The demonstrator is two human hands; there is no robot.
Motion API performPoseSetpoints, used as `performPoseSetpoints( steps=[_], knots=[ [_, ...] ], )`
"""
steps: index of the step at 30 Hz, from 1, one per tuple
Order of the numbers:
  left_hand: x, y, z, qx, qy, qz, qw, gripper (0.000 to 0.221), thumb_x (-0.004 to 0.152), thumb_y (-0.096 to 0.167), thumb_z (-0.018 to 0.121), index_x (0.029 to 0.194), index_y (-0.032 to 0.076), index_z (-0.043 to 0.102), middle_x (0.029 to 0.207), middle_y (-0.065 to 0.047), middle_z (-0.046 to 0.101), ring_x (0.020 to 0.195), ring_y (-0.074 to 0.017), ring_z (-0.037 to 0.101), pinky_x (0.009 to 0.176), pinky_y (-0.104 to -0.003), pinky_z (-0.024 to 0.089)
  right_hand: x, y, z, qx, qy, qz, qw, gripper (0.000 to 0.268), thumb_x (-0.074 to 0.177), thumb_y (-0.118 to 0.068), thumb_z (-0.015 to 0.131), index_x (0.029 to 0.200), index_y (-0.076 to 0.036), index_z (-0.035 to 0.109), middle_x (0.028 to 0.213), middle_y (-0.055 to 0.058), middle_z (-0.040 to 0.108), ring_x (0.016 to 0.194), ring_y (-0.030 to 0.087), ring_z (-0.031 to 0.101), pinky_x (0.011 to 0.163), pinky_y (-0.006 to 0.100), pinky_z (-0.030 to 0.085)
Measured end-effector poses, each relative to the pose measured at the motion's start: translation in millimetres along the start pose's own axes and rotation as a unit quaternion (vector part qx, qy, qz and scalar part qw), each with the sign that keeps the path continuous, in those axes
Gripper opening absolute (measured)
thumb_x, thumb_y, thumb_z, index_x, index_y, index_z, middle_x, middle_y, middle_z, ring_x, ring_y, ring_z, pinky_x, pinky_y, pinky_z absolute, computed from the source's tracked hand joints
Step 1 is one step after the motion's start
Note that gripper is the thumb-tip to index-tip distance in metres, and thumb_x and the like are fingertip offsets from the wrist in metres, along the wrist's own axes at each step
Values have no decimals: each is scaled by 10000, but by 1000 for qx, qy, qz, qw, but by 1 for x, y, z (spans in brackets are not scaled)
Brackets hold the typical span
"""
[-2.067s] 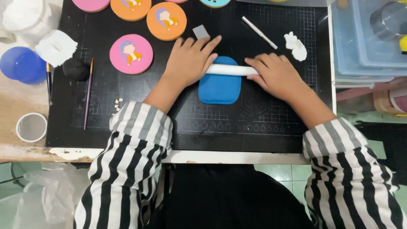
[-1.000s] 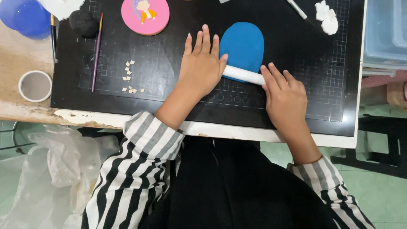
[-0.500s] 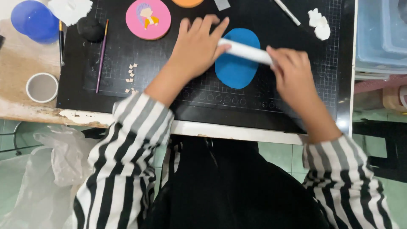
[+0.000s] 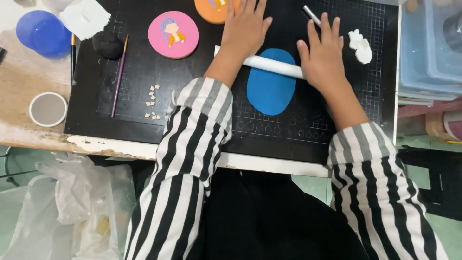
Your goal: Rolling out a piece of blue clay and carefully applying small white decorative shapes to it to create a design.
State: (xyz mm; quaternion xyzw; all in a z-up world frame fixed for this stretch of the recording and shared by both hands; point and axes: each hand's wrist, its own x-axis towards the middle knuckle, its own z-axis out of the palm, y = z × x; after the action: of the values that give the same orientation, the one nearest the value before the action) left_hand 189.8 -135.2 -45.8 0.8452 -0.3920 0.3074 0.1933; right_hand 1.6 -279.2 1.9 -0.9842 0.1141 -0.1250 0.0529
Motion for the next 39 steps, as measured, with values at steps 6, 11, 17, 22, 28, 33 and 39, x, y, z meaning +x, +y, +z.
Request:
performPoseSetpoints(
  steps=[6, 11, 17, 22, 28, 33, 39],
  knots=[
    [-35, 12, -98, -75, -414, -55, 906, 603, 1148, 412, 187, 1644, 121, 4, 1732, -135, 5, 1579, -274, -48, 1258, -556, -48, -64, -54, -19, 1, -178, 111, 978, 655, 1100, -408, 142, 1644, -44, 176, 1695, 222, 109, 1543, 440, 62, 1198, 670, 129],
    [-90, 15, -113, -40, -367, -50, 928, 618, 1111, 385, 211, 1635, 70, 124, 1691, -253, 128, 1583, -336, 112, 1241, -569, -38, -130, -73, -15, -187, 43, -68, 979, 489, 1134, -345, 532, 1562, -109, 534, 1533, 75, 617, 1221, 385, 688, 792, 460, 591],
    [-131, 19, -137, -47, -316, -67, 945, 637, 1115, 411, 204, 1586, 8, 352, 1651, -274, 158, 1532, -351, 288, 1257, -535, 113, -163, -93, -32, -226, 107, -116, 961, 462, 1033, -83, 579, 1466, -226, 651, 1429, -29, 718, 1048, 252, 735, 800, 364, 538],
    [-148, 22, -170, -23, -206, -39, 978, 517, 1098, 488, 395, 1479, 179, 557, 1419, -122, 511, 1178, -315, 594, 1047, -582, 347, -184, -68, -20, -63, 46, -92, 993, 515, 1009, -85, 639, 1495, -255, 609, 1287, 17, 657, 1033, 305, 597, 883, 448, 458],
    [-82, 30, -127, 91, -25, -7, 996, 447, 1051, 557, 587, 1428, 319, 558, 1121, 35, 611, 845, -214, 556, 757, -424, 425, -99, 2, -26, 34, 62, -151, 986, 553, 1010, 46, 634, 1550, -28, 541, 1312, 197, 628, 1101, 402, 578, 948, 513, 414],
    [-68, 21, -61, 92, -51, -42, 994, 460, 1041, 521, 542, 1455, 320, 533, 1186, 3, 612, 917, -268, 570, 816, -520, 451, -47, 32, -11, 32, 22, -185, 982, 611, 973, 89, 603, 1563, -40, 512, 1340, 237, 610, 1083, 461, 573, 895, 580, 467],
    [-25, 14, -74, -68, -169, -37, 983, 564, 1032, 217, 573, 1556, 152, 374, 1606, -118, 367, 1497, -337, 365, 1210, -670, 159, -2, 26, 2, 0, 122, -189, 974, 366, 1152, -141, 589, 1427, 92, 653, 1427, 241, 574, 1274, 425, 556, 929, 624, 446]
  ],
)
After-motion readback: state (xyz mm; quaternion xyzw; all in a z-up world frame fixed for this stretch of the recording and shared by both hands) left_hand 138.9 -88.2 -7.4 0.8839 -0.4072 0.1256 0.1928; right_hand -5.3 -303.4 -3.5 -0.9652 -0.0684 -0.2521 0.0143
